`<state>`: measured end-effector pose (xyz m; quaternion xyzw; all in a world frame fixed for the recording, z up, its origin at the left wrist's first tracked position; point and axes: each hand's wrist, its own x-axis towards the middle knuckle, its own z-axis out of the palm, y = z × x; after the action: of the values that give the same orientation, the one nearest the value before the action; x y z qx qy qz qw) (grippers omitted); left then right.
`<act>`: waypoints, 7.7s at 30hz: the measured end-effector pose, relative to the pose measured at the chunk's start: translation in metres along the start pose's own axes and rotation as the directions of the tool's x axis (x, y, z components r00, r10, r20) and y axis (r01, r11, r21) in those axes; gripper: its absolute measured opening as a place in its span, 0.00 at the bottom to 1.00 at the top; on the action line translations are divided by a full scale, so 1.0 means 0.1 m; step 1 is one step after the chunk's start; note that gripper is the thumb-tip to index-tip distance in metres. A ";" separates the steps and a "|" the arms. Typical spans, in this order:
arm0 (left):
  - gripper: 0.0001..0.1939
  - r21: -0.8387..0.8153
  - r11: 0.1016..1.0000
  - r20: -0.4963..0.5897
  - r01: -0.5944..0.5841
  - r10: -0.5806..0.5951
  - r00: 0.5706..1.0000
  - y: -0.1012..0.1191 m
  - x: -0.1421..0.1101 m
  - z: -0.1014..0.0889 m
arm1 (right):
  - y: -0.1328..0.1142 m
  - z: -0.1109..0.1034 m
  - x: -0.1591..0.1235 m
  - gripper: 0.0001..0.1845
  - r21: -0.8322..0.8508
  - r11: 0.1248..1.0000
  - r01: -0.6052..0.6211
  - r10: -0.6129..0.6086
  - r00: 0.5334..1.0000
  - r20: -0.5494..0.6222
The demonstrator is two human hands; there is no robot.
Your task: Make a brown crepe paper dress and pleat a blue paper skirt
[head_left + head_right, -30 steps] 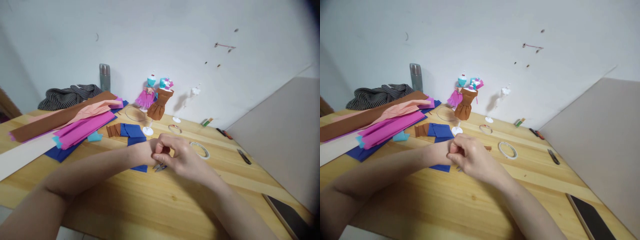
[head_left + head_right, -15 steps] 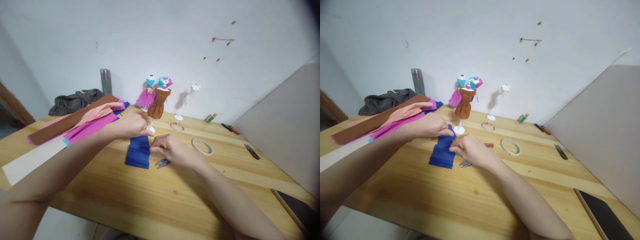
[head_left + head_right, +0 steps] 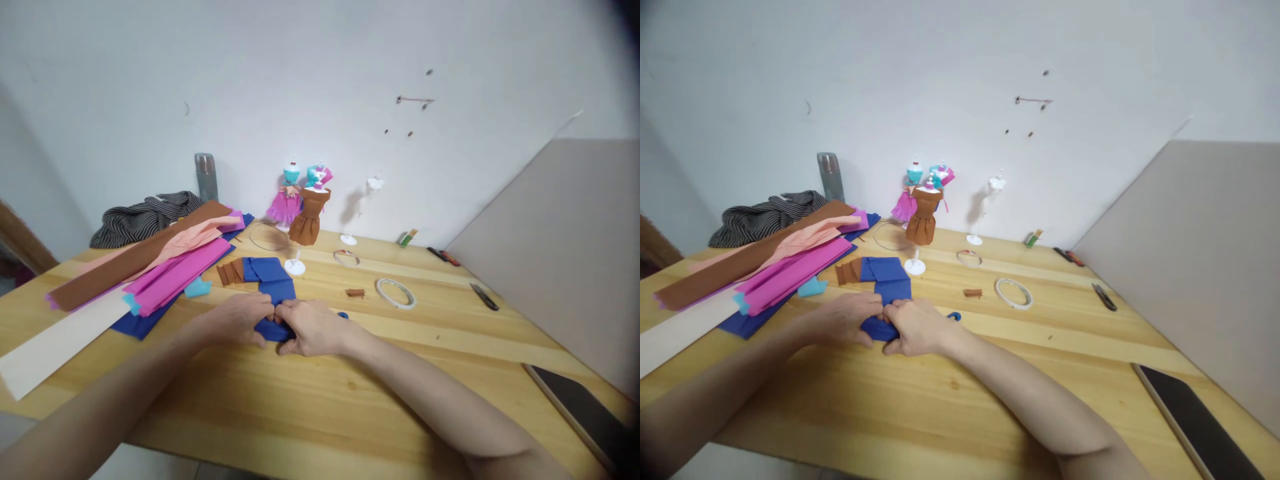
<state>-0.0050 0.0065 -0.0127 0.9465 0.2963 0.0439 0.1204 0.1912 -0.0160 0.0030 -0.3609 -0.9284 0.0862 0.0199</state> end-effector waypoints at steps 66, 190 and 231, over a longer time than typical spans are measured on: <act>0.06 0.079 0.990 -0.068 0.120 -0.115 0.991 0.12 0.05 0.14 | 0.08 0.57 -0.21 0.11 0.040 0.998 -0.051 0.062 0.928 -0.367; 0.06 -0.171 0.940 -0.066 0.295 -0.310 0.949 0.10 0.09 0.19 | 0.10 0.55 -0.21 0.06 0.246 0.964 -0.096 0.179 0.924 -0.337; 0.04 -0.318 0.870 0.011 0.376 -0.393 0.919 0.03 0.10 0.10 | 0.09 0.38 -0.21 0.05 0.328 0.895 -0.301 0.371 0.912 -0.173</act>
<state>0.0070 0.0078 -0.0212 0.8356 0.4711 0.0914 0.2674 0.2086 -0.0289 -0.0353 -0.5173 -0.8194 0.1828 0.1659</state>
